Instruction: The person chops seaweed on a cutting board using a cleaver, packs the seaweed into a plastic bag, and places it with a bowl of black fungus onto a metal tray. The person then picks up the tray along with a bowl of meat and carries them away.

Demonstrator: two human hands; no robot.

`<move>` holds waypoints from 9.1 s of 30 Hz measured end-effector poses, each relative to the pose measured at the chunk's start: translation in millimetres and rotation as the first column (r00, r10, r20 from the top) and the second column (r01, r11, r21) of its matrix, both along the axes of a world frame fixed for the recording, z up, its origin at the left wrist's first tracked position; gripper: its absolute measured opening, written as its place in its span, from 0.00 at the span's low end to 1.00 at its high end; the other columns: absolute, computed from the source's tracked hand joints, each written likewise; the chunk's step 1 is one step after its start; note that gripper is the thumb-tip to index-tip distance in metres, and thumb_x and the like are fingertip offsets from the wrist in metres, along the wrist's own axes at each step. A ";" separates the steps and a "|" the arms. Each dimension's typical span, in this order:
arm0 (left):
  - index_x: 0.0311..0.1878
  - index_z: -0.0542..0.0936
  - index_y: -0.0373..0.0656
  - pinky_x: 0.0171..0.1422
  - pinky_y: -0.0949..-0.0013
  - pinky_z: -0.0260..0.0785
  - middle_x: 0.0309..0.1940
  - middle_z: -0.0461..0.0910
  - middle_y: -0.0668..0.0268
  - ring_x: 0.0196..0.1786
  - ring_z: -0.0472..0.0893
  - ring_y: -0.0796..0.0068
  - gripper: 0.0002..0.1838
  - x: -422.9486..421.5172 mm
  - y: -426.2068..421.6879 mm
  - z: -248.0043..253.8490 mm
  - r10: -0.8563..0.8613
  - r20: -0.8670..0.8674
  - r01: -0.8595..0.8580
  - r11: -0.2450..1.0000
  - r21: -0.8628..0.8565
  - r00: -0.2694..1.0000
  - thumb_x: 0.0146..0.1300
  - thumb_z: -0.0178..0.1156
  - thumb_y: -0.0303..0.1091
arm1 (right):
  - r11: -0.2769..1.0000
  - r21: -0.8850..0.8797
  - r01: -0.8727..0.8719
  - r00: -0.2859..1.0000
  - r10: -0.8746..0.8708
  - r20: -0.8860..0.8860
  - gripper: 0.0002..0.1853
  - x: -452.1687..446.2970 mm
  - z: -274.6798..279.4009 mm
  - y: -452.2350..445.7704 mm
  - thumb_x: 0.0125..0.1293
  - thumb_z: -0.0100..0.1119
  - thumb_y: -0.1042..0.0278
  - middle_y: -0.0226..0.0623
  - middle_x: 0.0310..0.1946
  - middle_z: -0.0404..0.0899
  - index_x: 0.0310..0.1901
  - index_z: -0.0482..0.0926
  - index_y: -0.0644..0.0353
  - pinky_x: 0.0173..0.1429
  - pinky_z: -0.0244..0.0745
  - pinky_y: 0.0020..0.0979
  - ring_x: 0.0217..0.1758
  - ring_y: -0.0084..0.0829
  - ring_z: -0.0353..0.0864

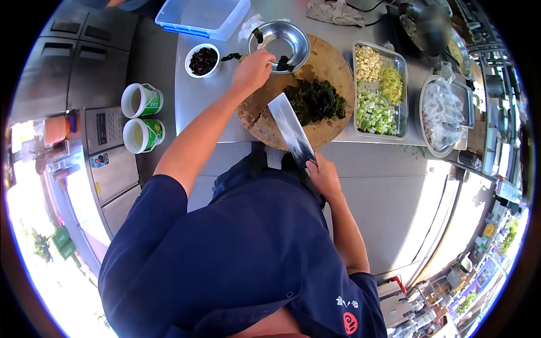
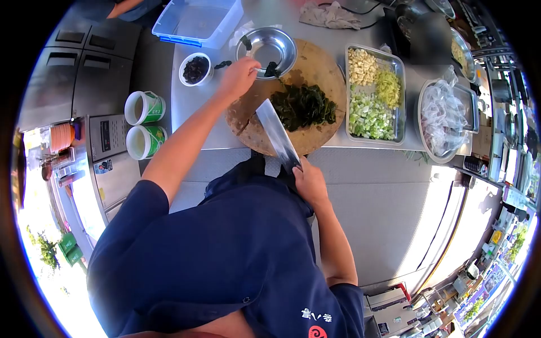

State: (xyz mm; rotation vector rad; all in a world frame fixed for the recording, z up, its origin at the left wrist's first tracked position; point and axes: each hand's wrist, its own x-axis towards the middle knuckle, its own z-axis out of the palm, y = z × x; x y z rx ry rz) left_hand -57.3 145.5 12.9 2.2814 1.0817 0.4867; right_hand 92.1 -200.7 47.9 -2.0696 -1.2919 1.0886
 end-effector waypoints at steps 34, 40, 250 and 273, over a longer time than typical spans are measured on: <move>0.49 0.82 0.46 0.53 0.50 0.78 0.43 0.83 0.56 0.50 0.84 0.50 0.12 -1.3 111.0 11.5 -0.078 -0.360 0.173 0.956 0.237 0.929 0.63 0.56 0.26 | 0.988 -0.003 0.154 0.972 -0.151 0.178 0.12 9.0 20.1 9.2 0.71 0.57 0.70 0.60 0.33 0.84 0.52 0.75 0.62 0.41 0.76 0.58 0.38 0.64 0.83; 0.45 0.83 0.41 0.48 0.52 0.77 0.40 0.85 0.55 0.44 0.85 0.50 0.08 -5.1 101.8 31.5 -0.013 -0.028 0.020 0.964 0.265 1.000 0.64 0.59 0.28 | 0.990 -0.012 0.139 0.973 -0.135 0.187 0.13 12.8 14.8 3.9 0.71 0.58 0.70 0.61 0.33 0.84 0.54 0.75 0.63 0.41 0.76 0.58 0.39 0.65 0.83; 0.68 0.75 0.44 0.76 0.48 0.63 0.72 0.65 0.47 0.74 0.65 0.40 0.41 98.6 -169.1 -45.8 0.220 0.279 -0.227 0.974 -0.007 0.935 0.51 0.78 0.45 | 0.945 -0.141 0.296 0.855 -0.327 -0.401 0.11 57.0 -63.9 24.2 0.73 0.64 0.67 0.37 0.25 0.83 0.41 0.75 0.65 0.26 0.71 0.28 0.21 0.22 0.78; 0.65 0.74 0.42 0.76 0.47 0.63 0.69 0.67 0.46 0.72 0.67 0.39 0.34 113.8 -136.0 15.2 0.158 0.417 -0.129 0.987 -0.097 0.895 0.55 0.73 0.41 | 0.866 -0.045 0.498 0.775 -0.468 -0.425 0.08 41.5 -3.0 53.8 0.73 0.64 0.69 0.33 0.24 0.80 0.40 0.76 0.64 0.24 0.67 0.23 0.20 0.18 0.73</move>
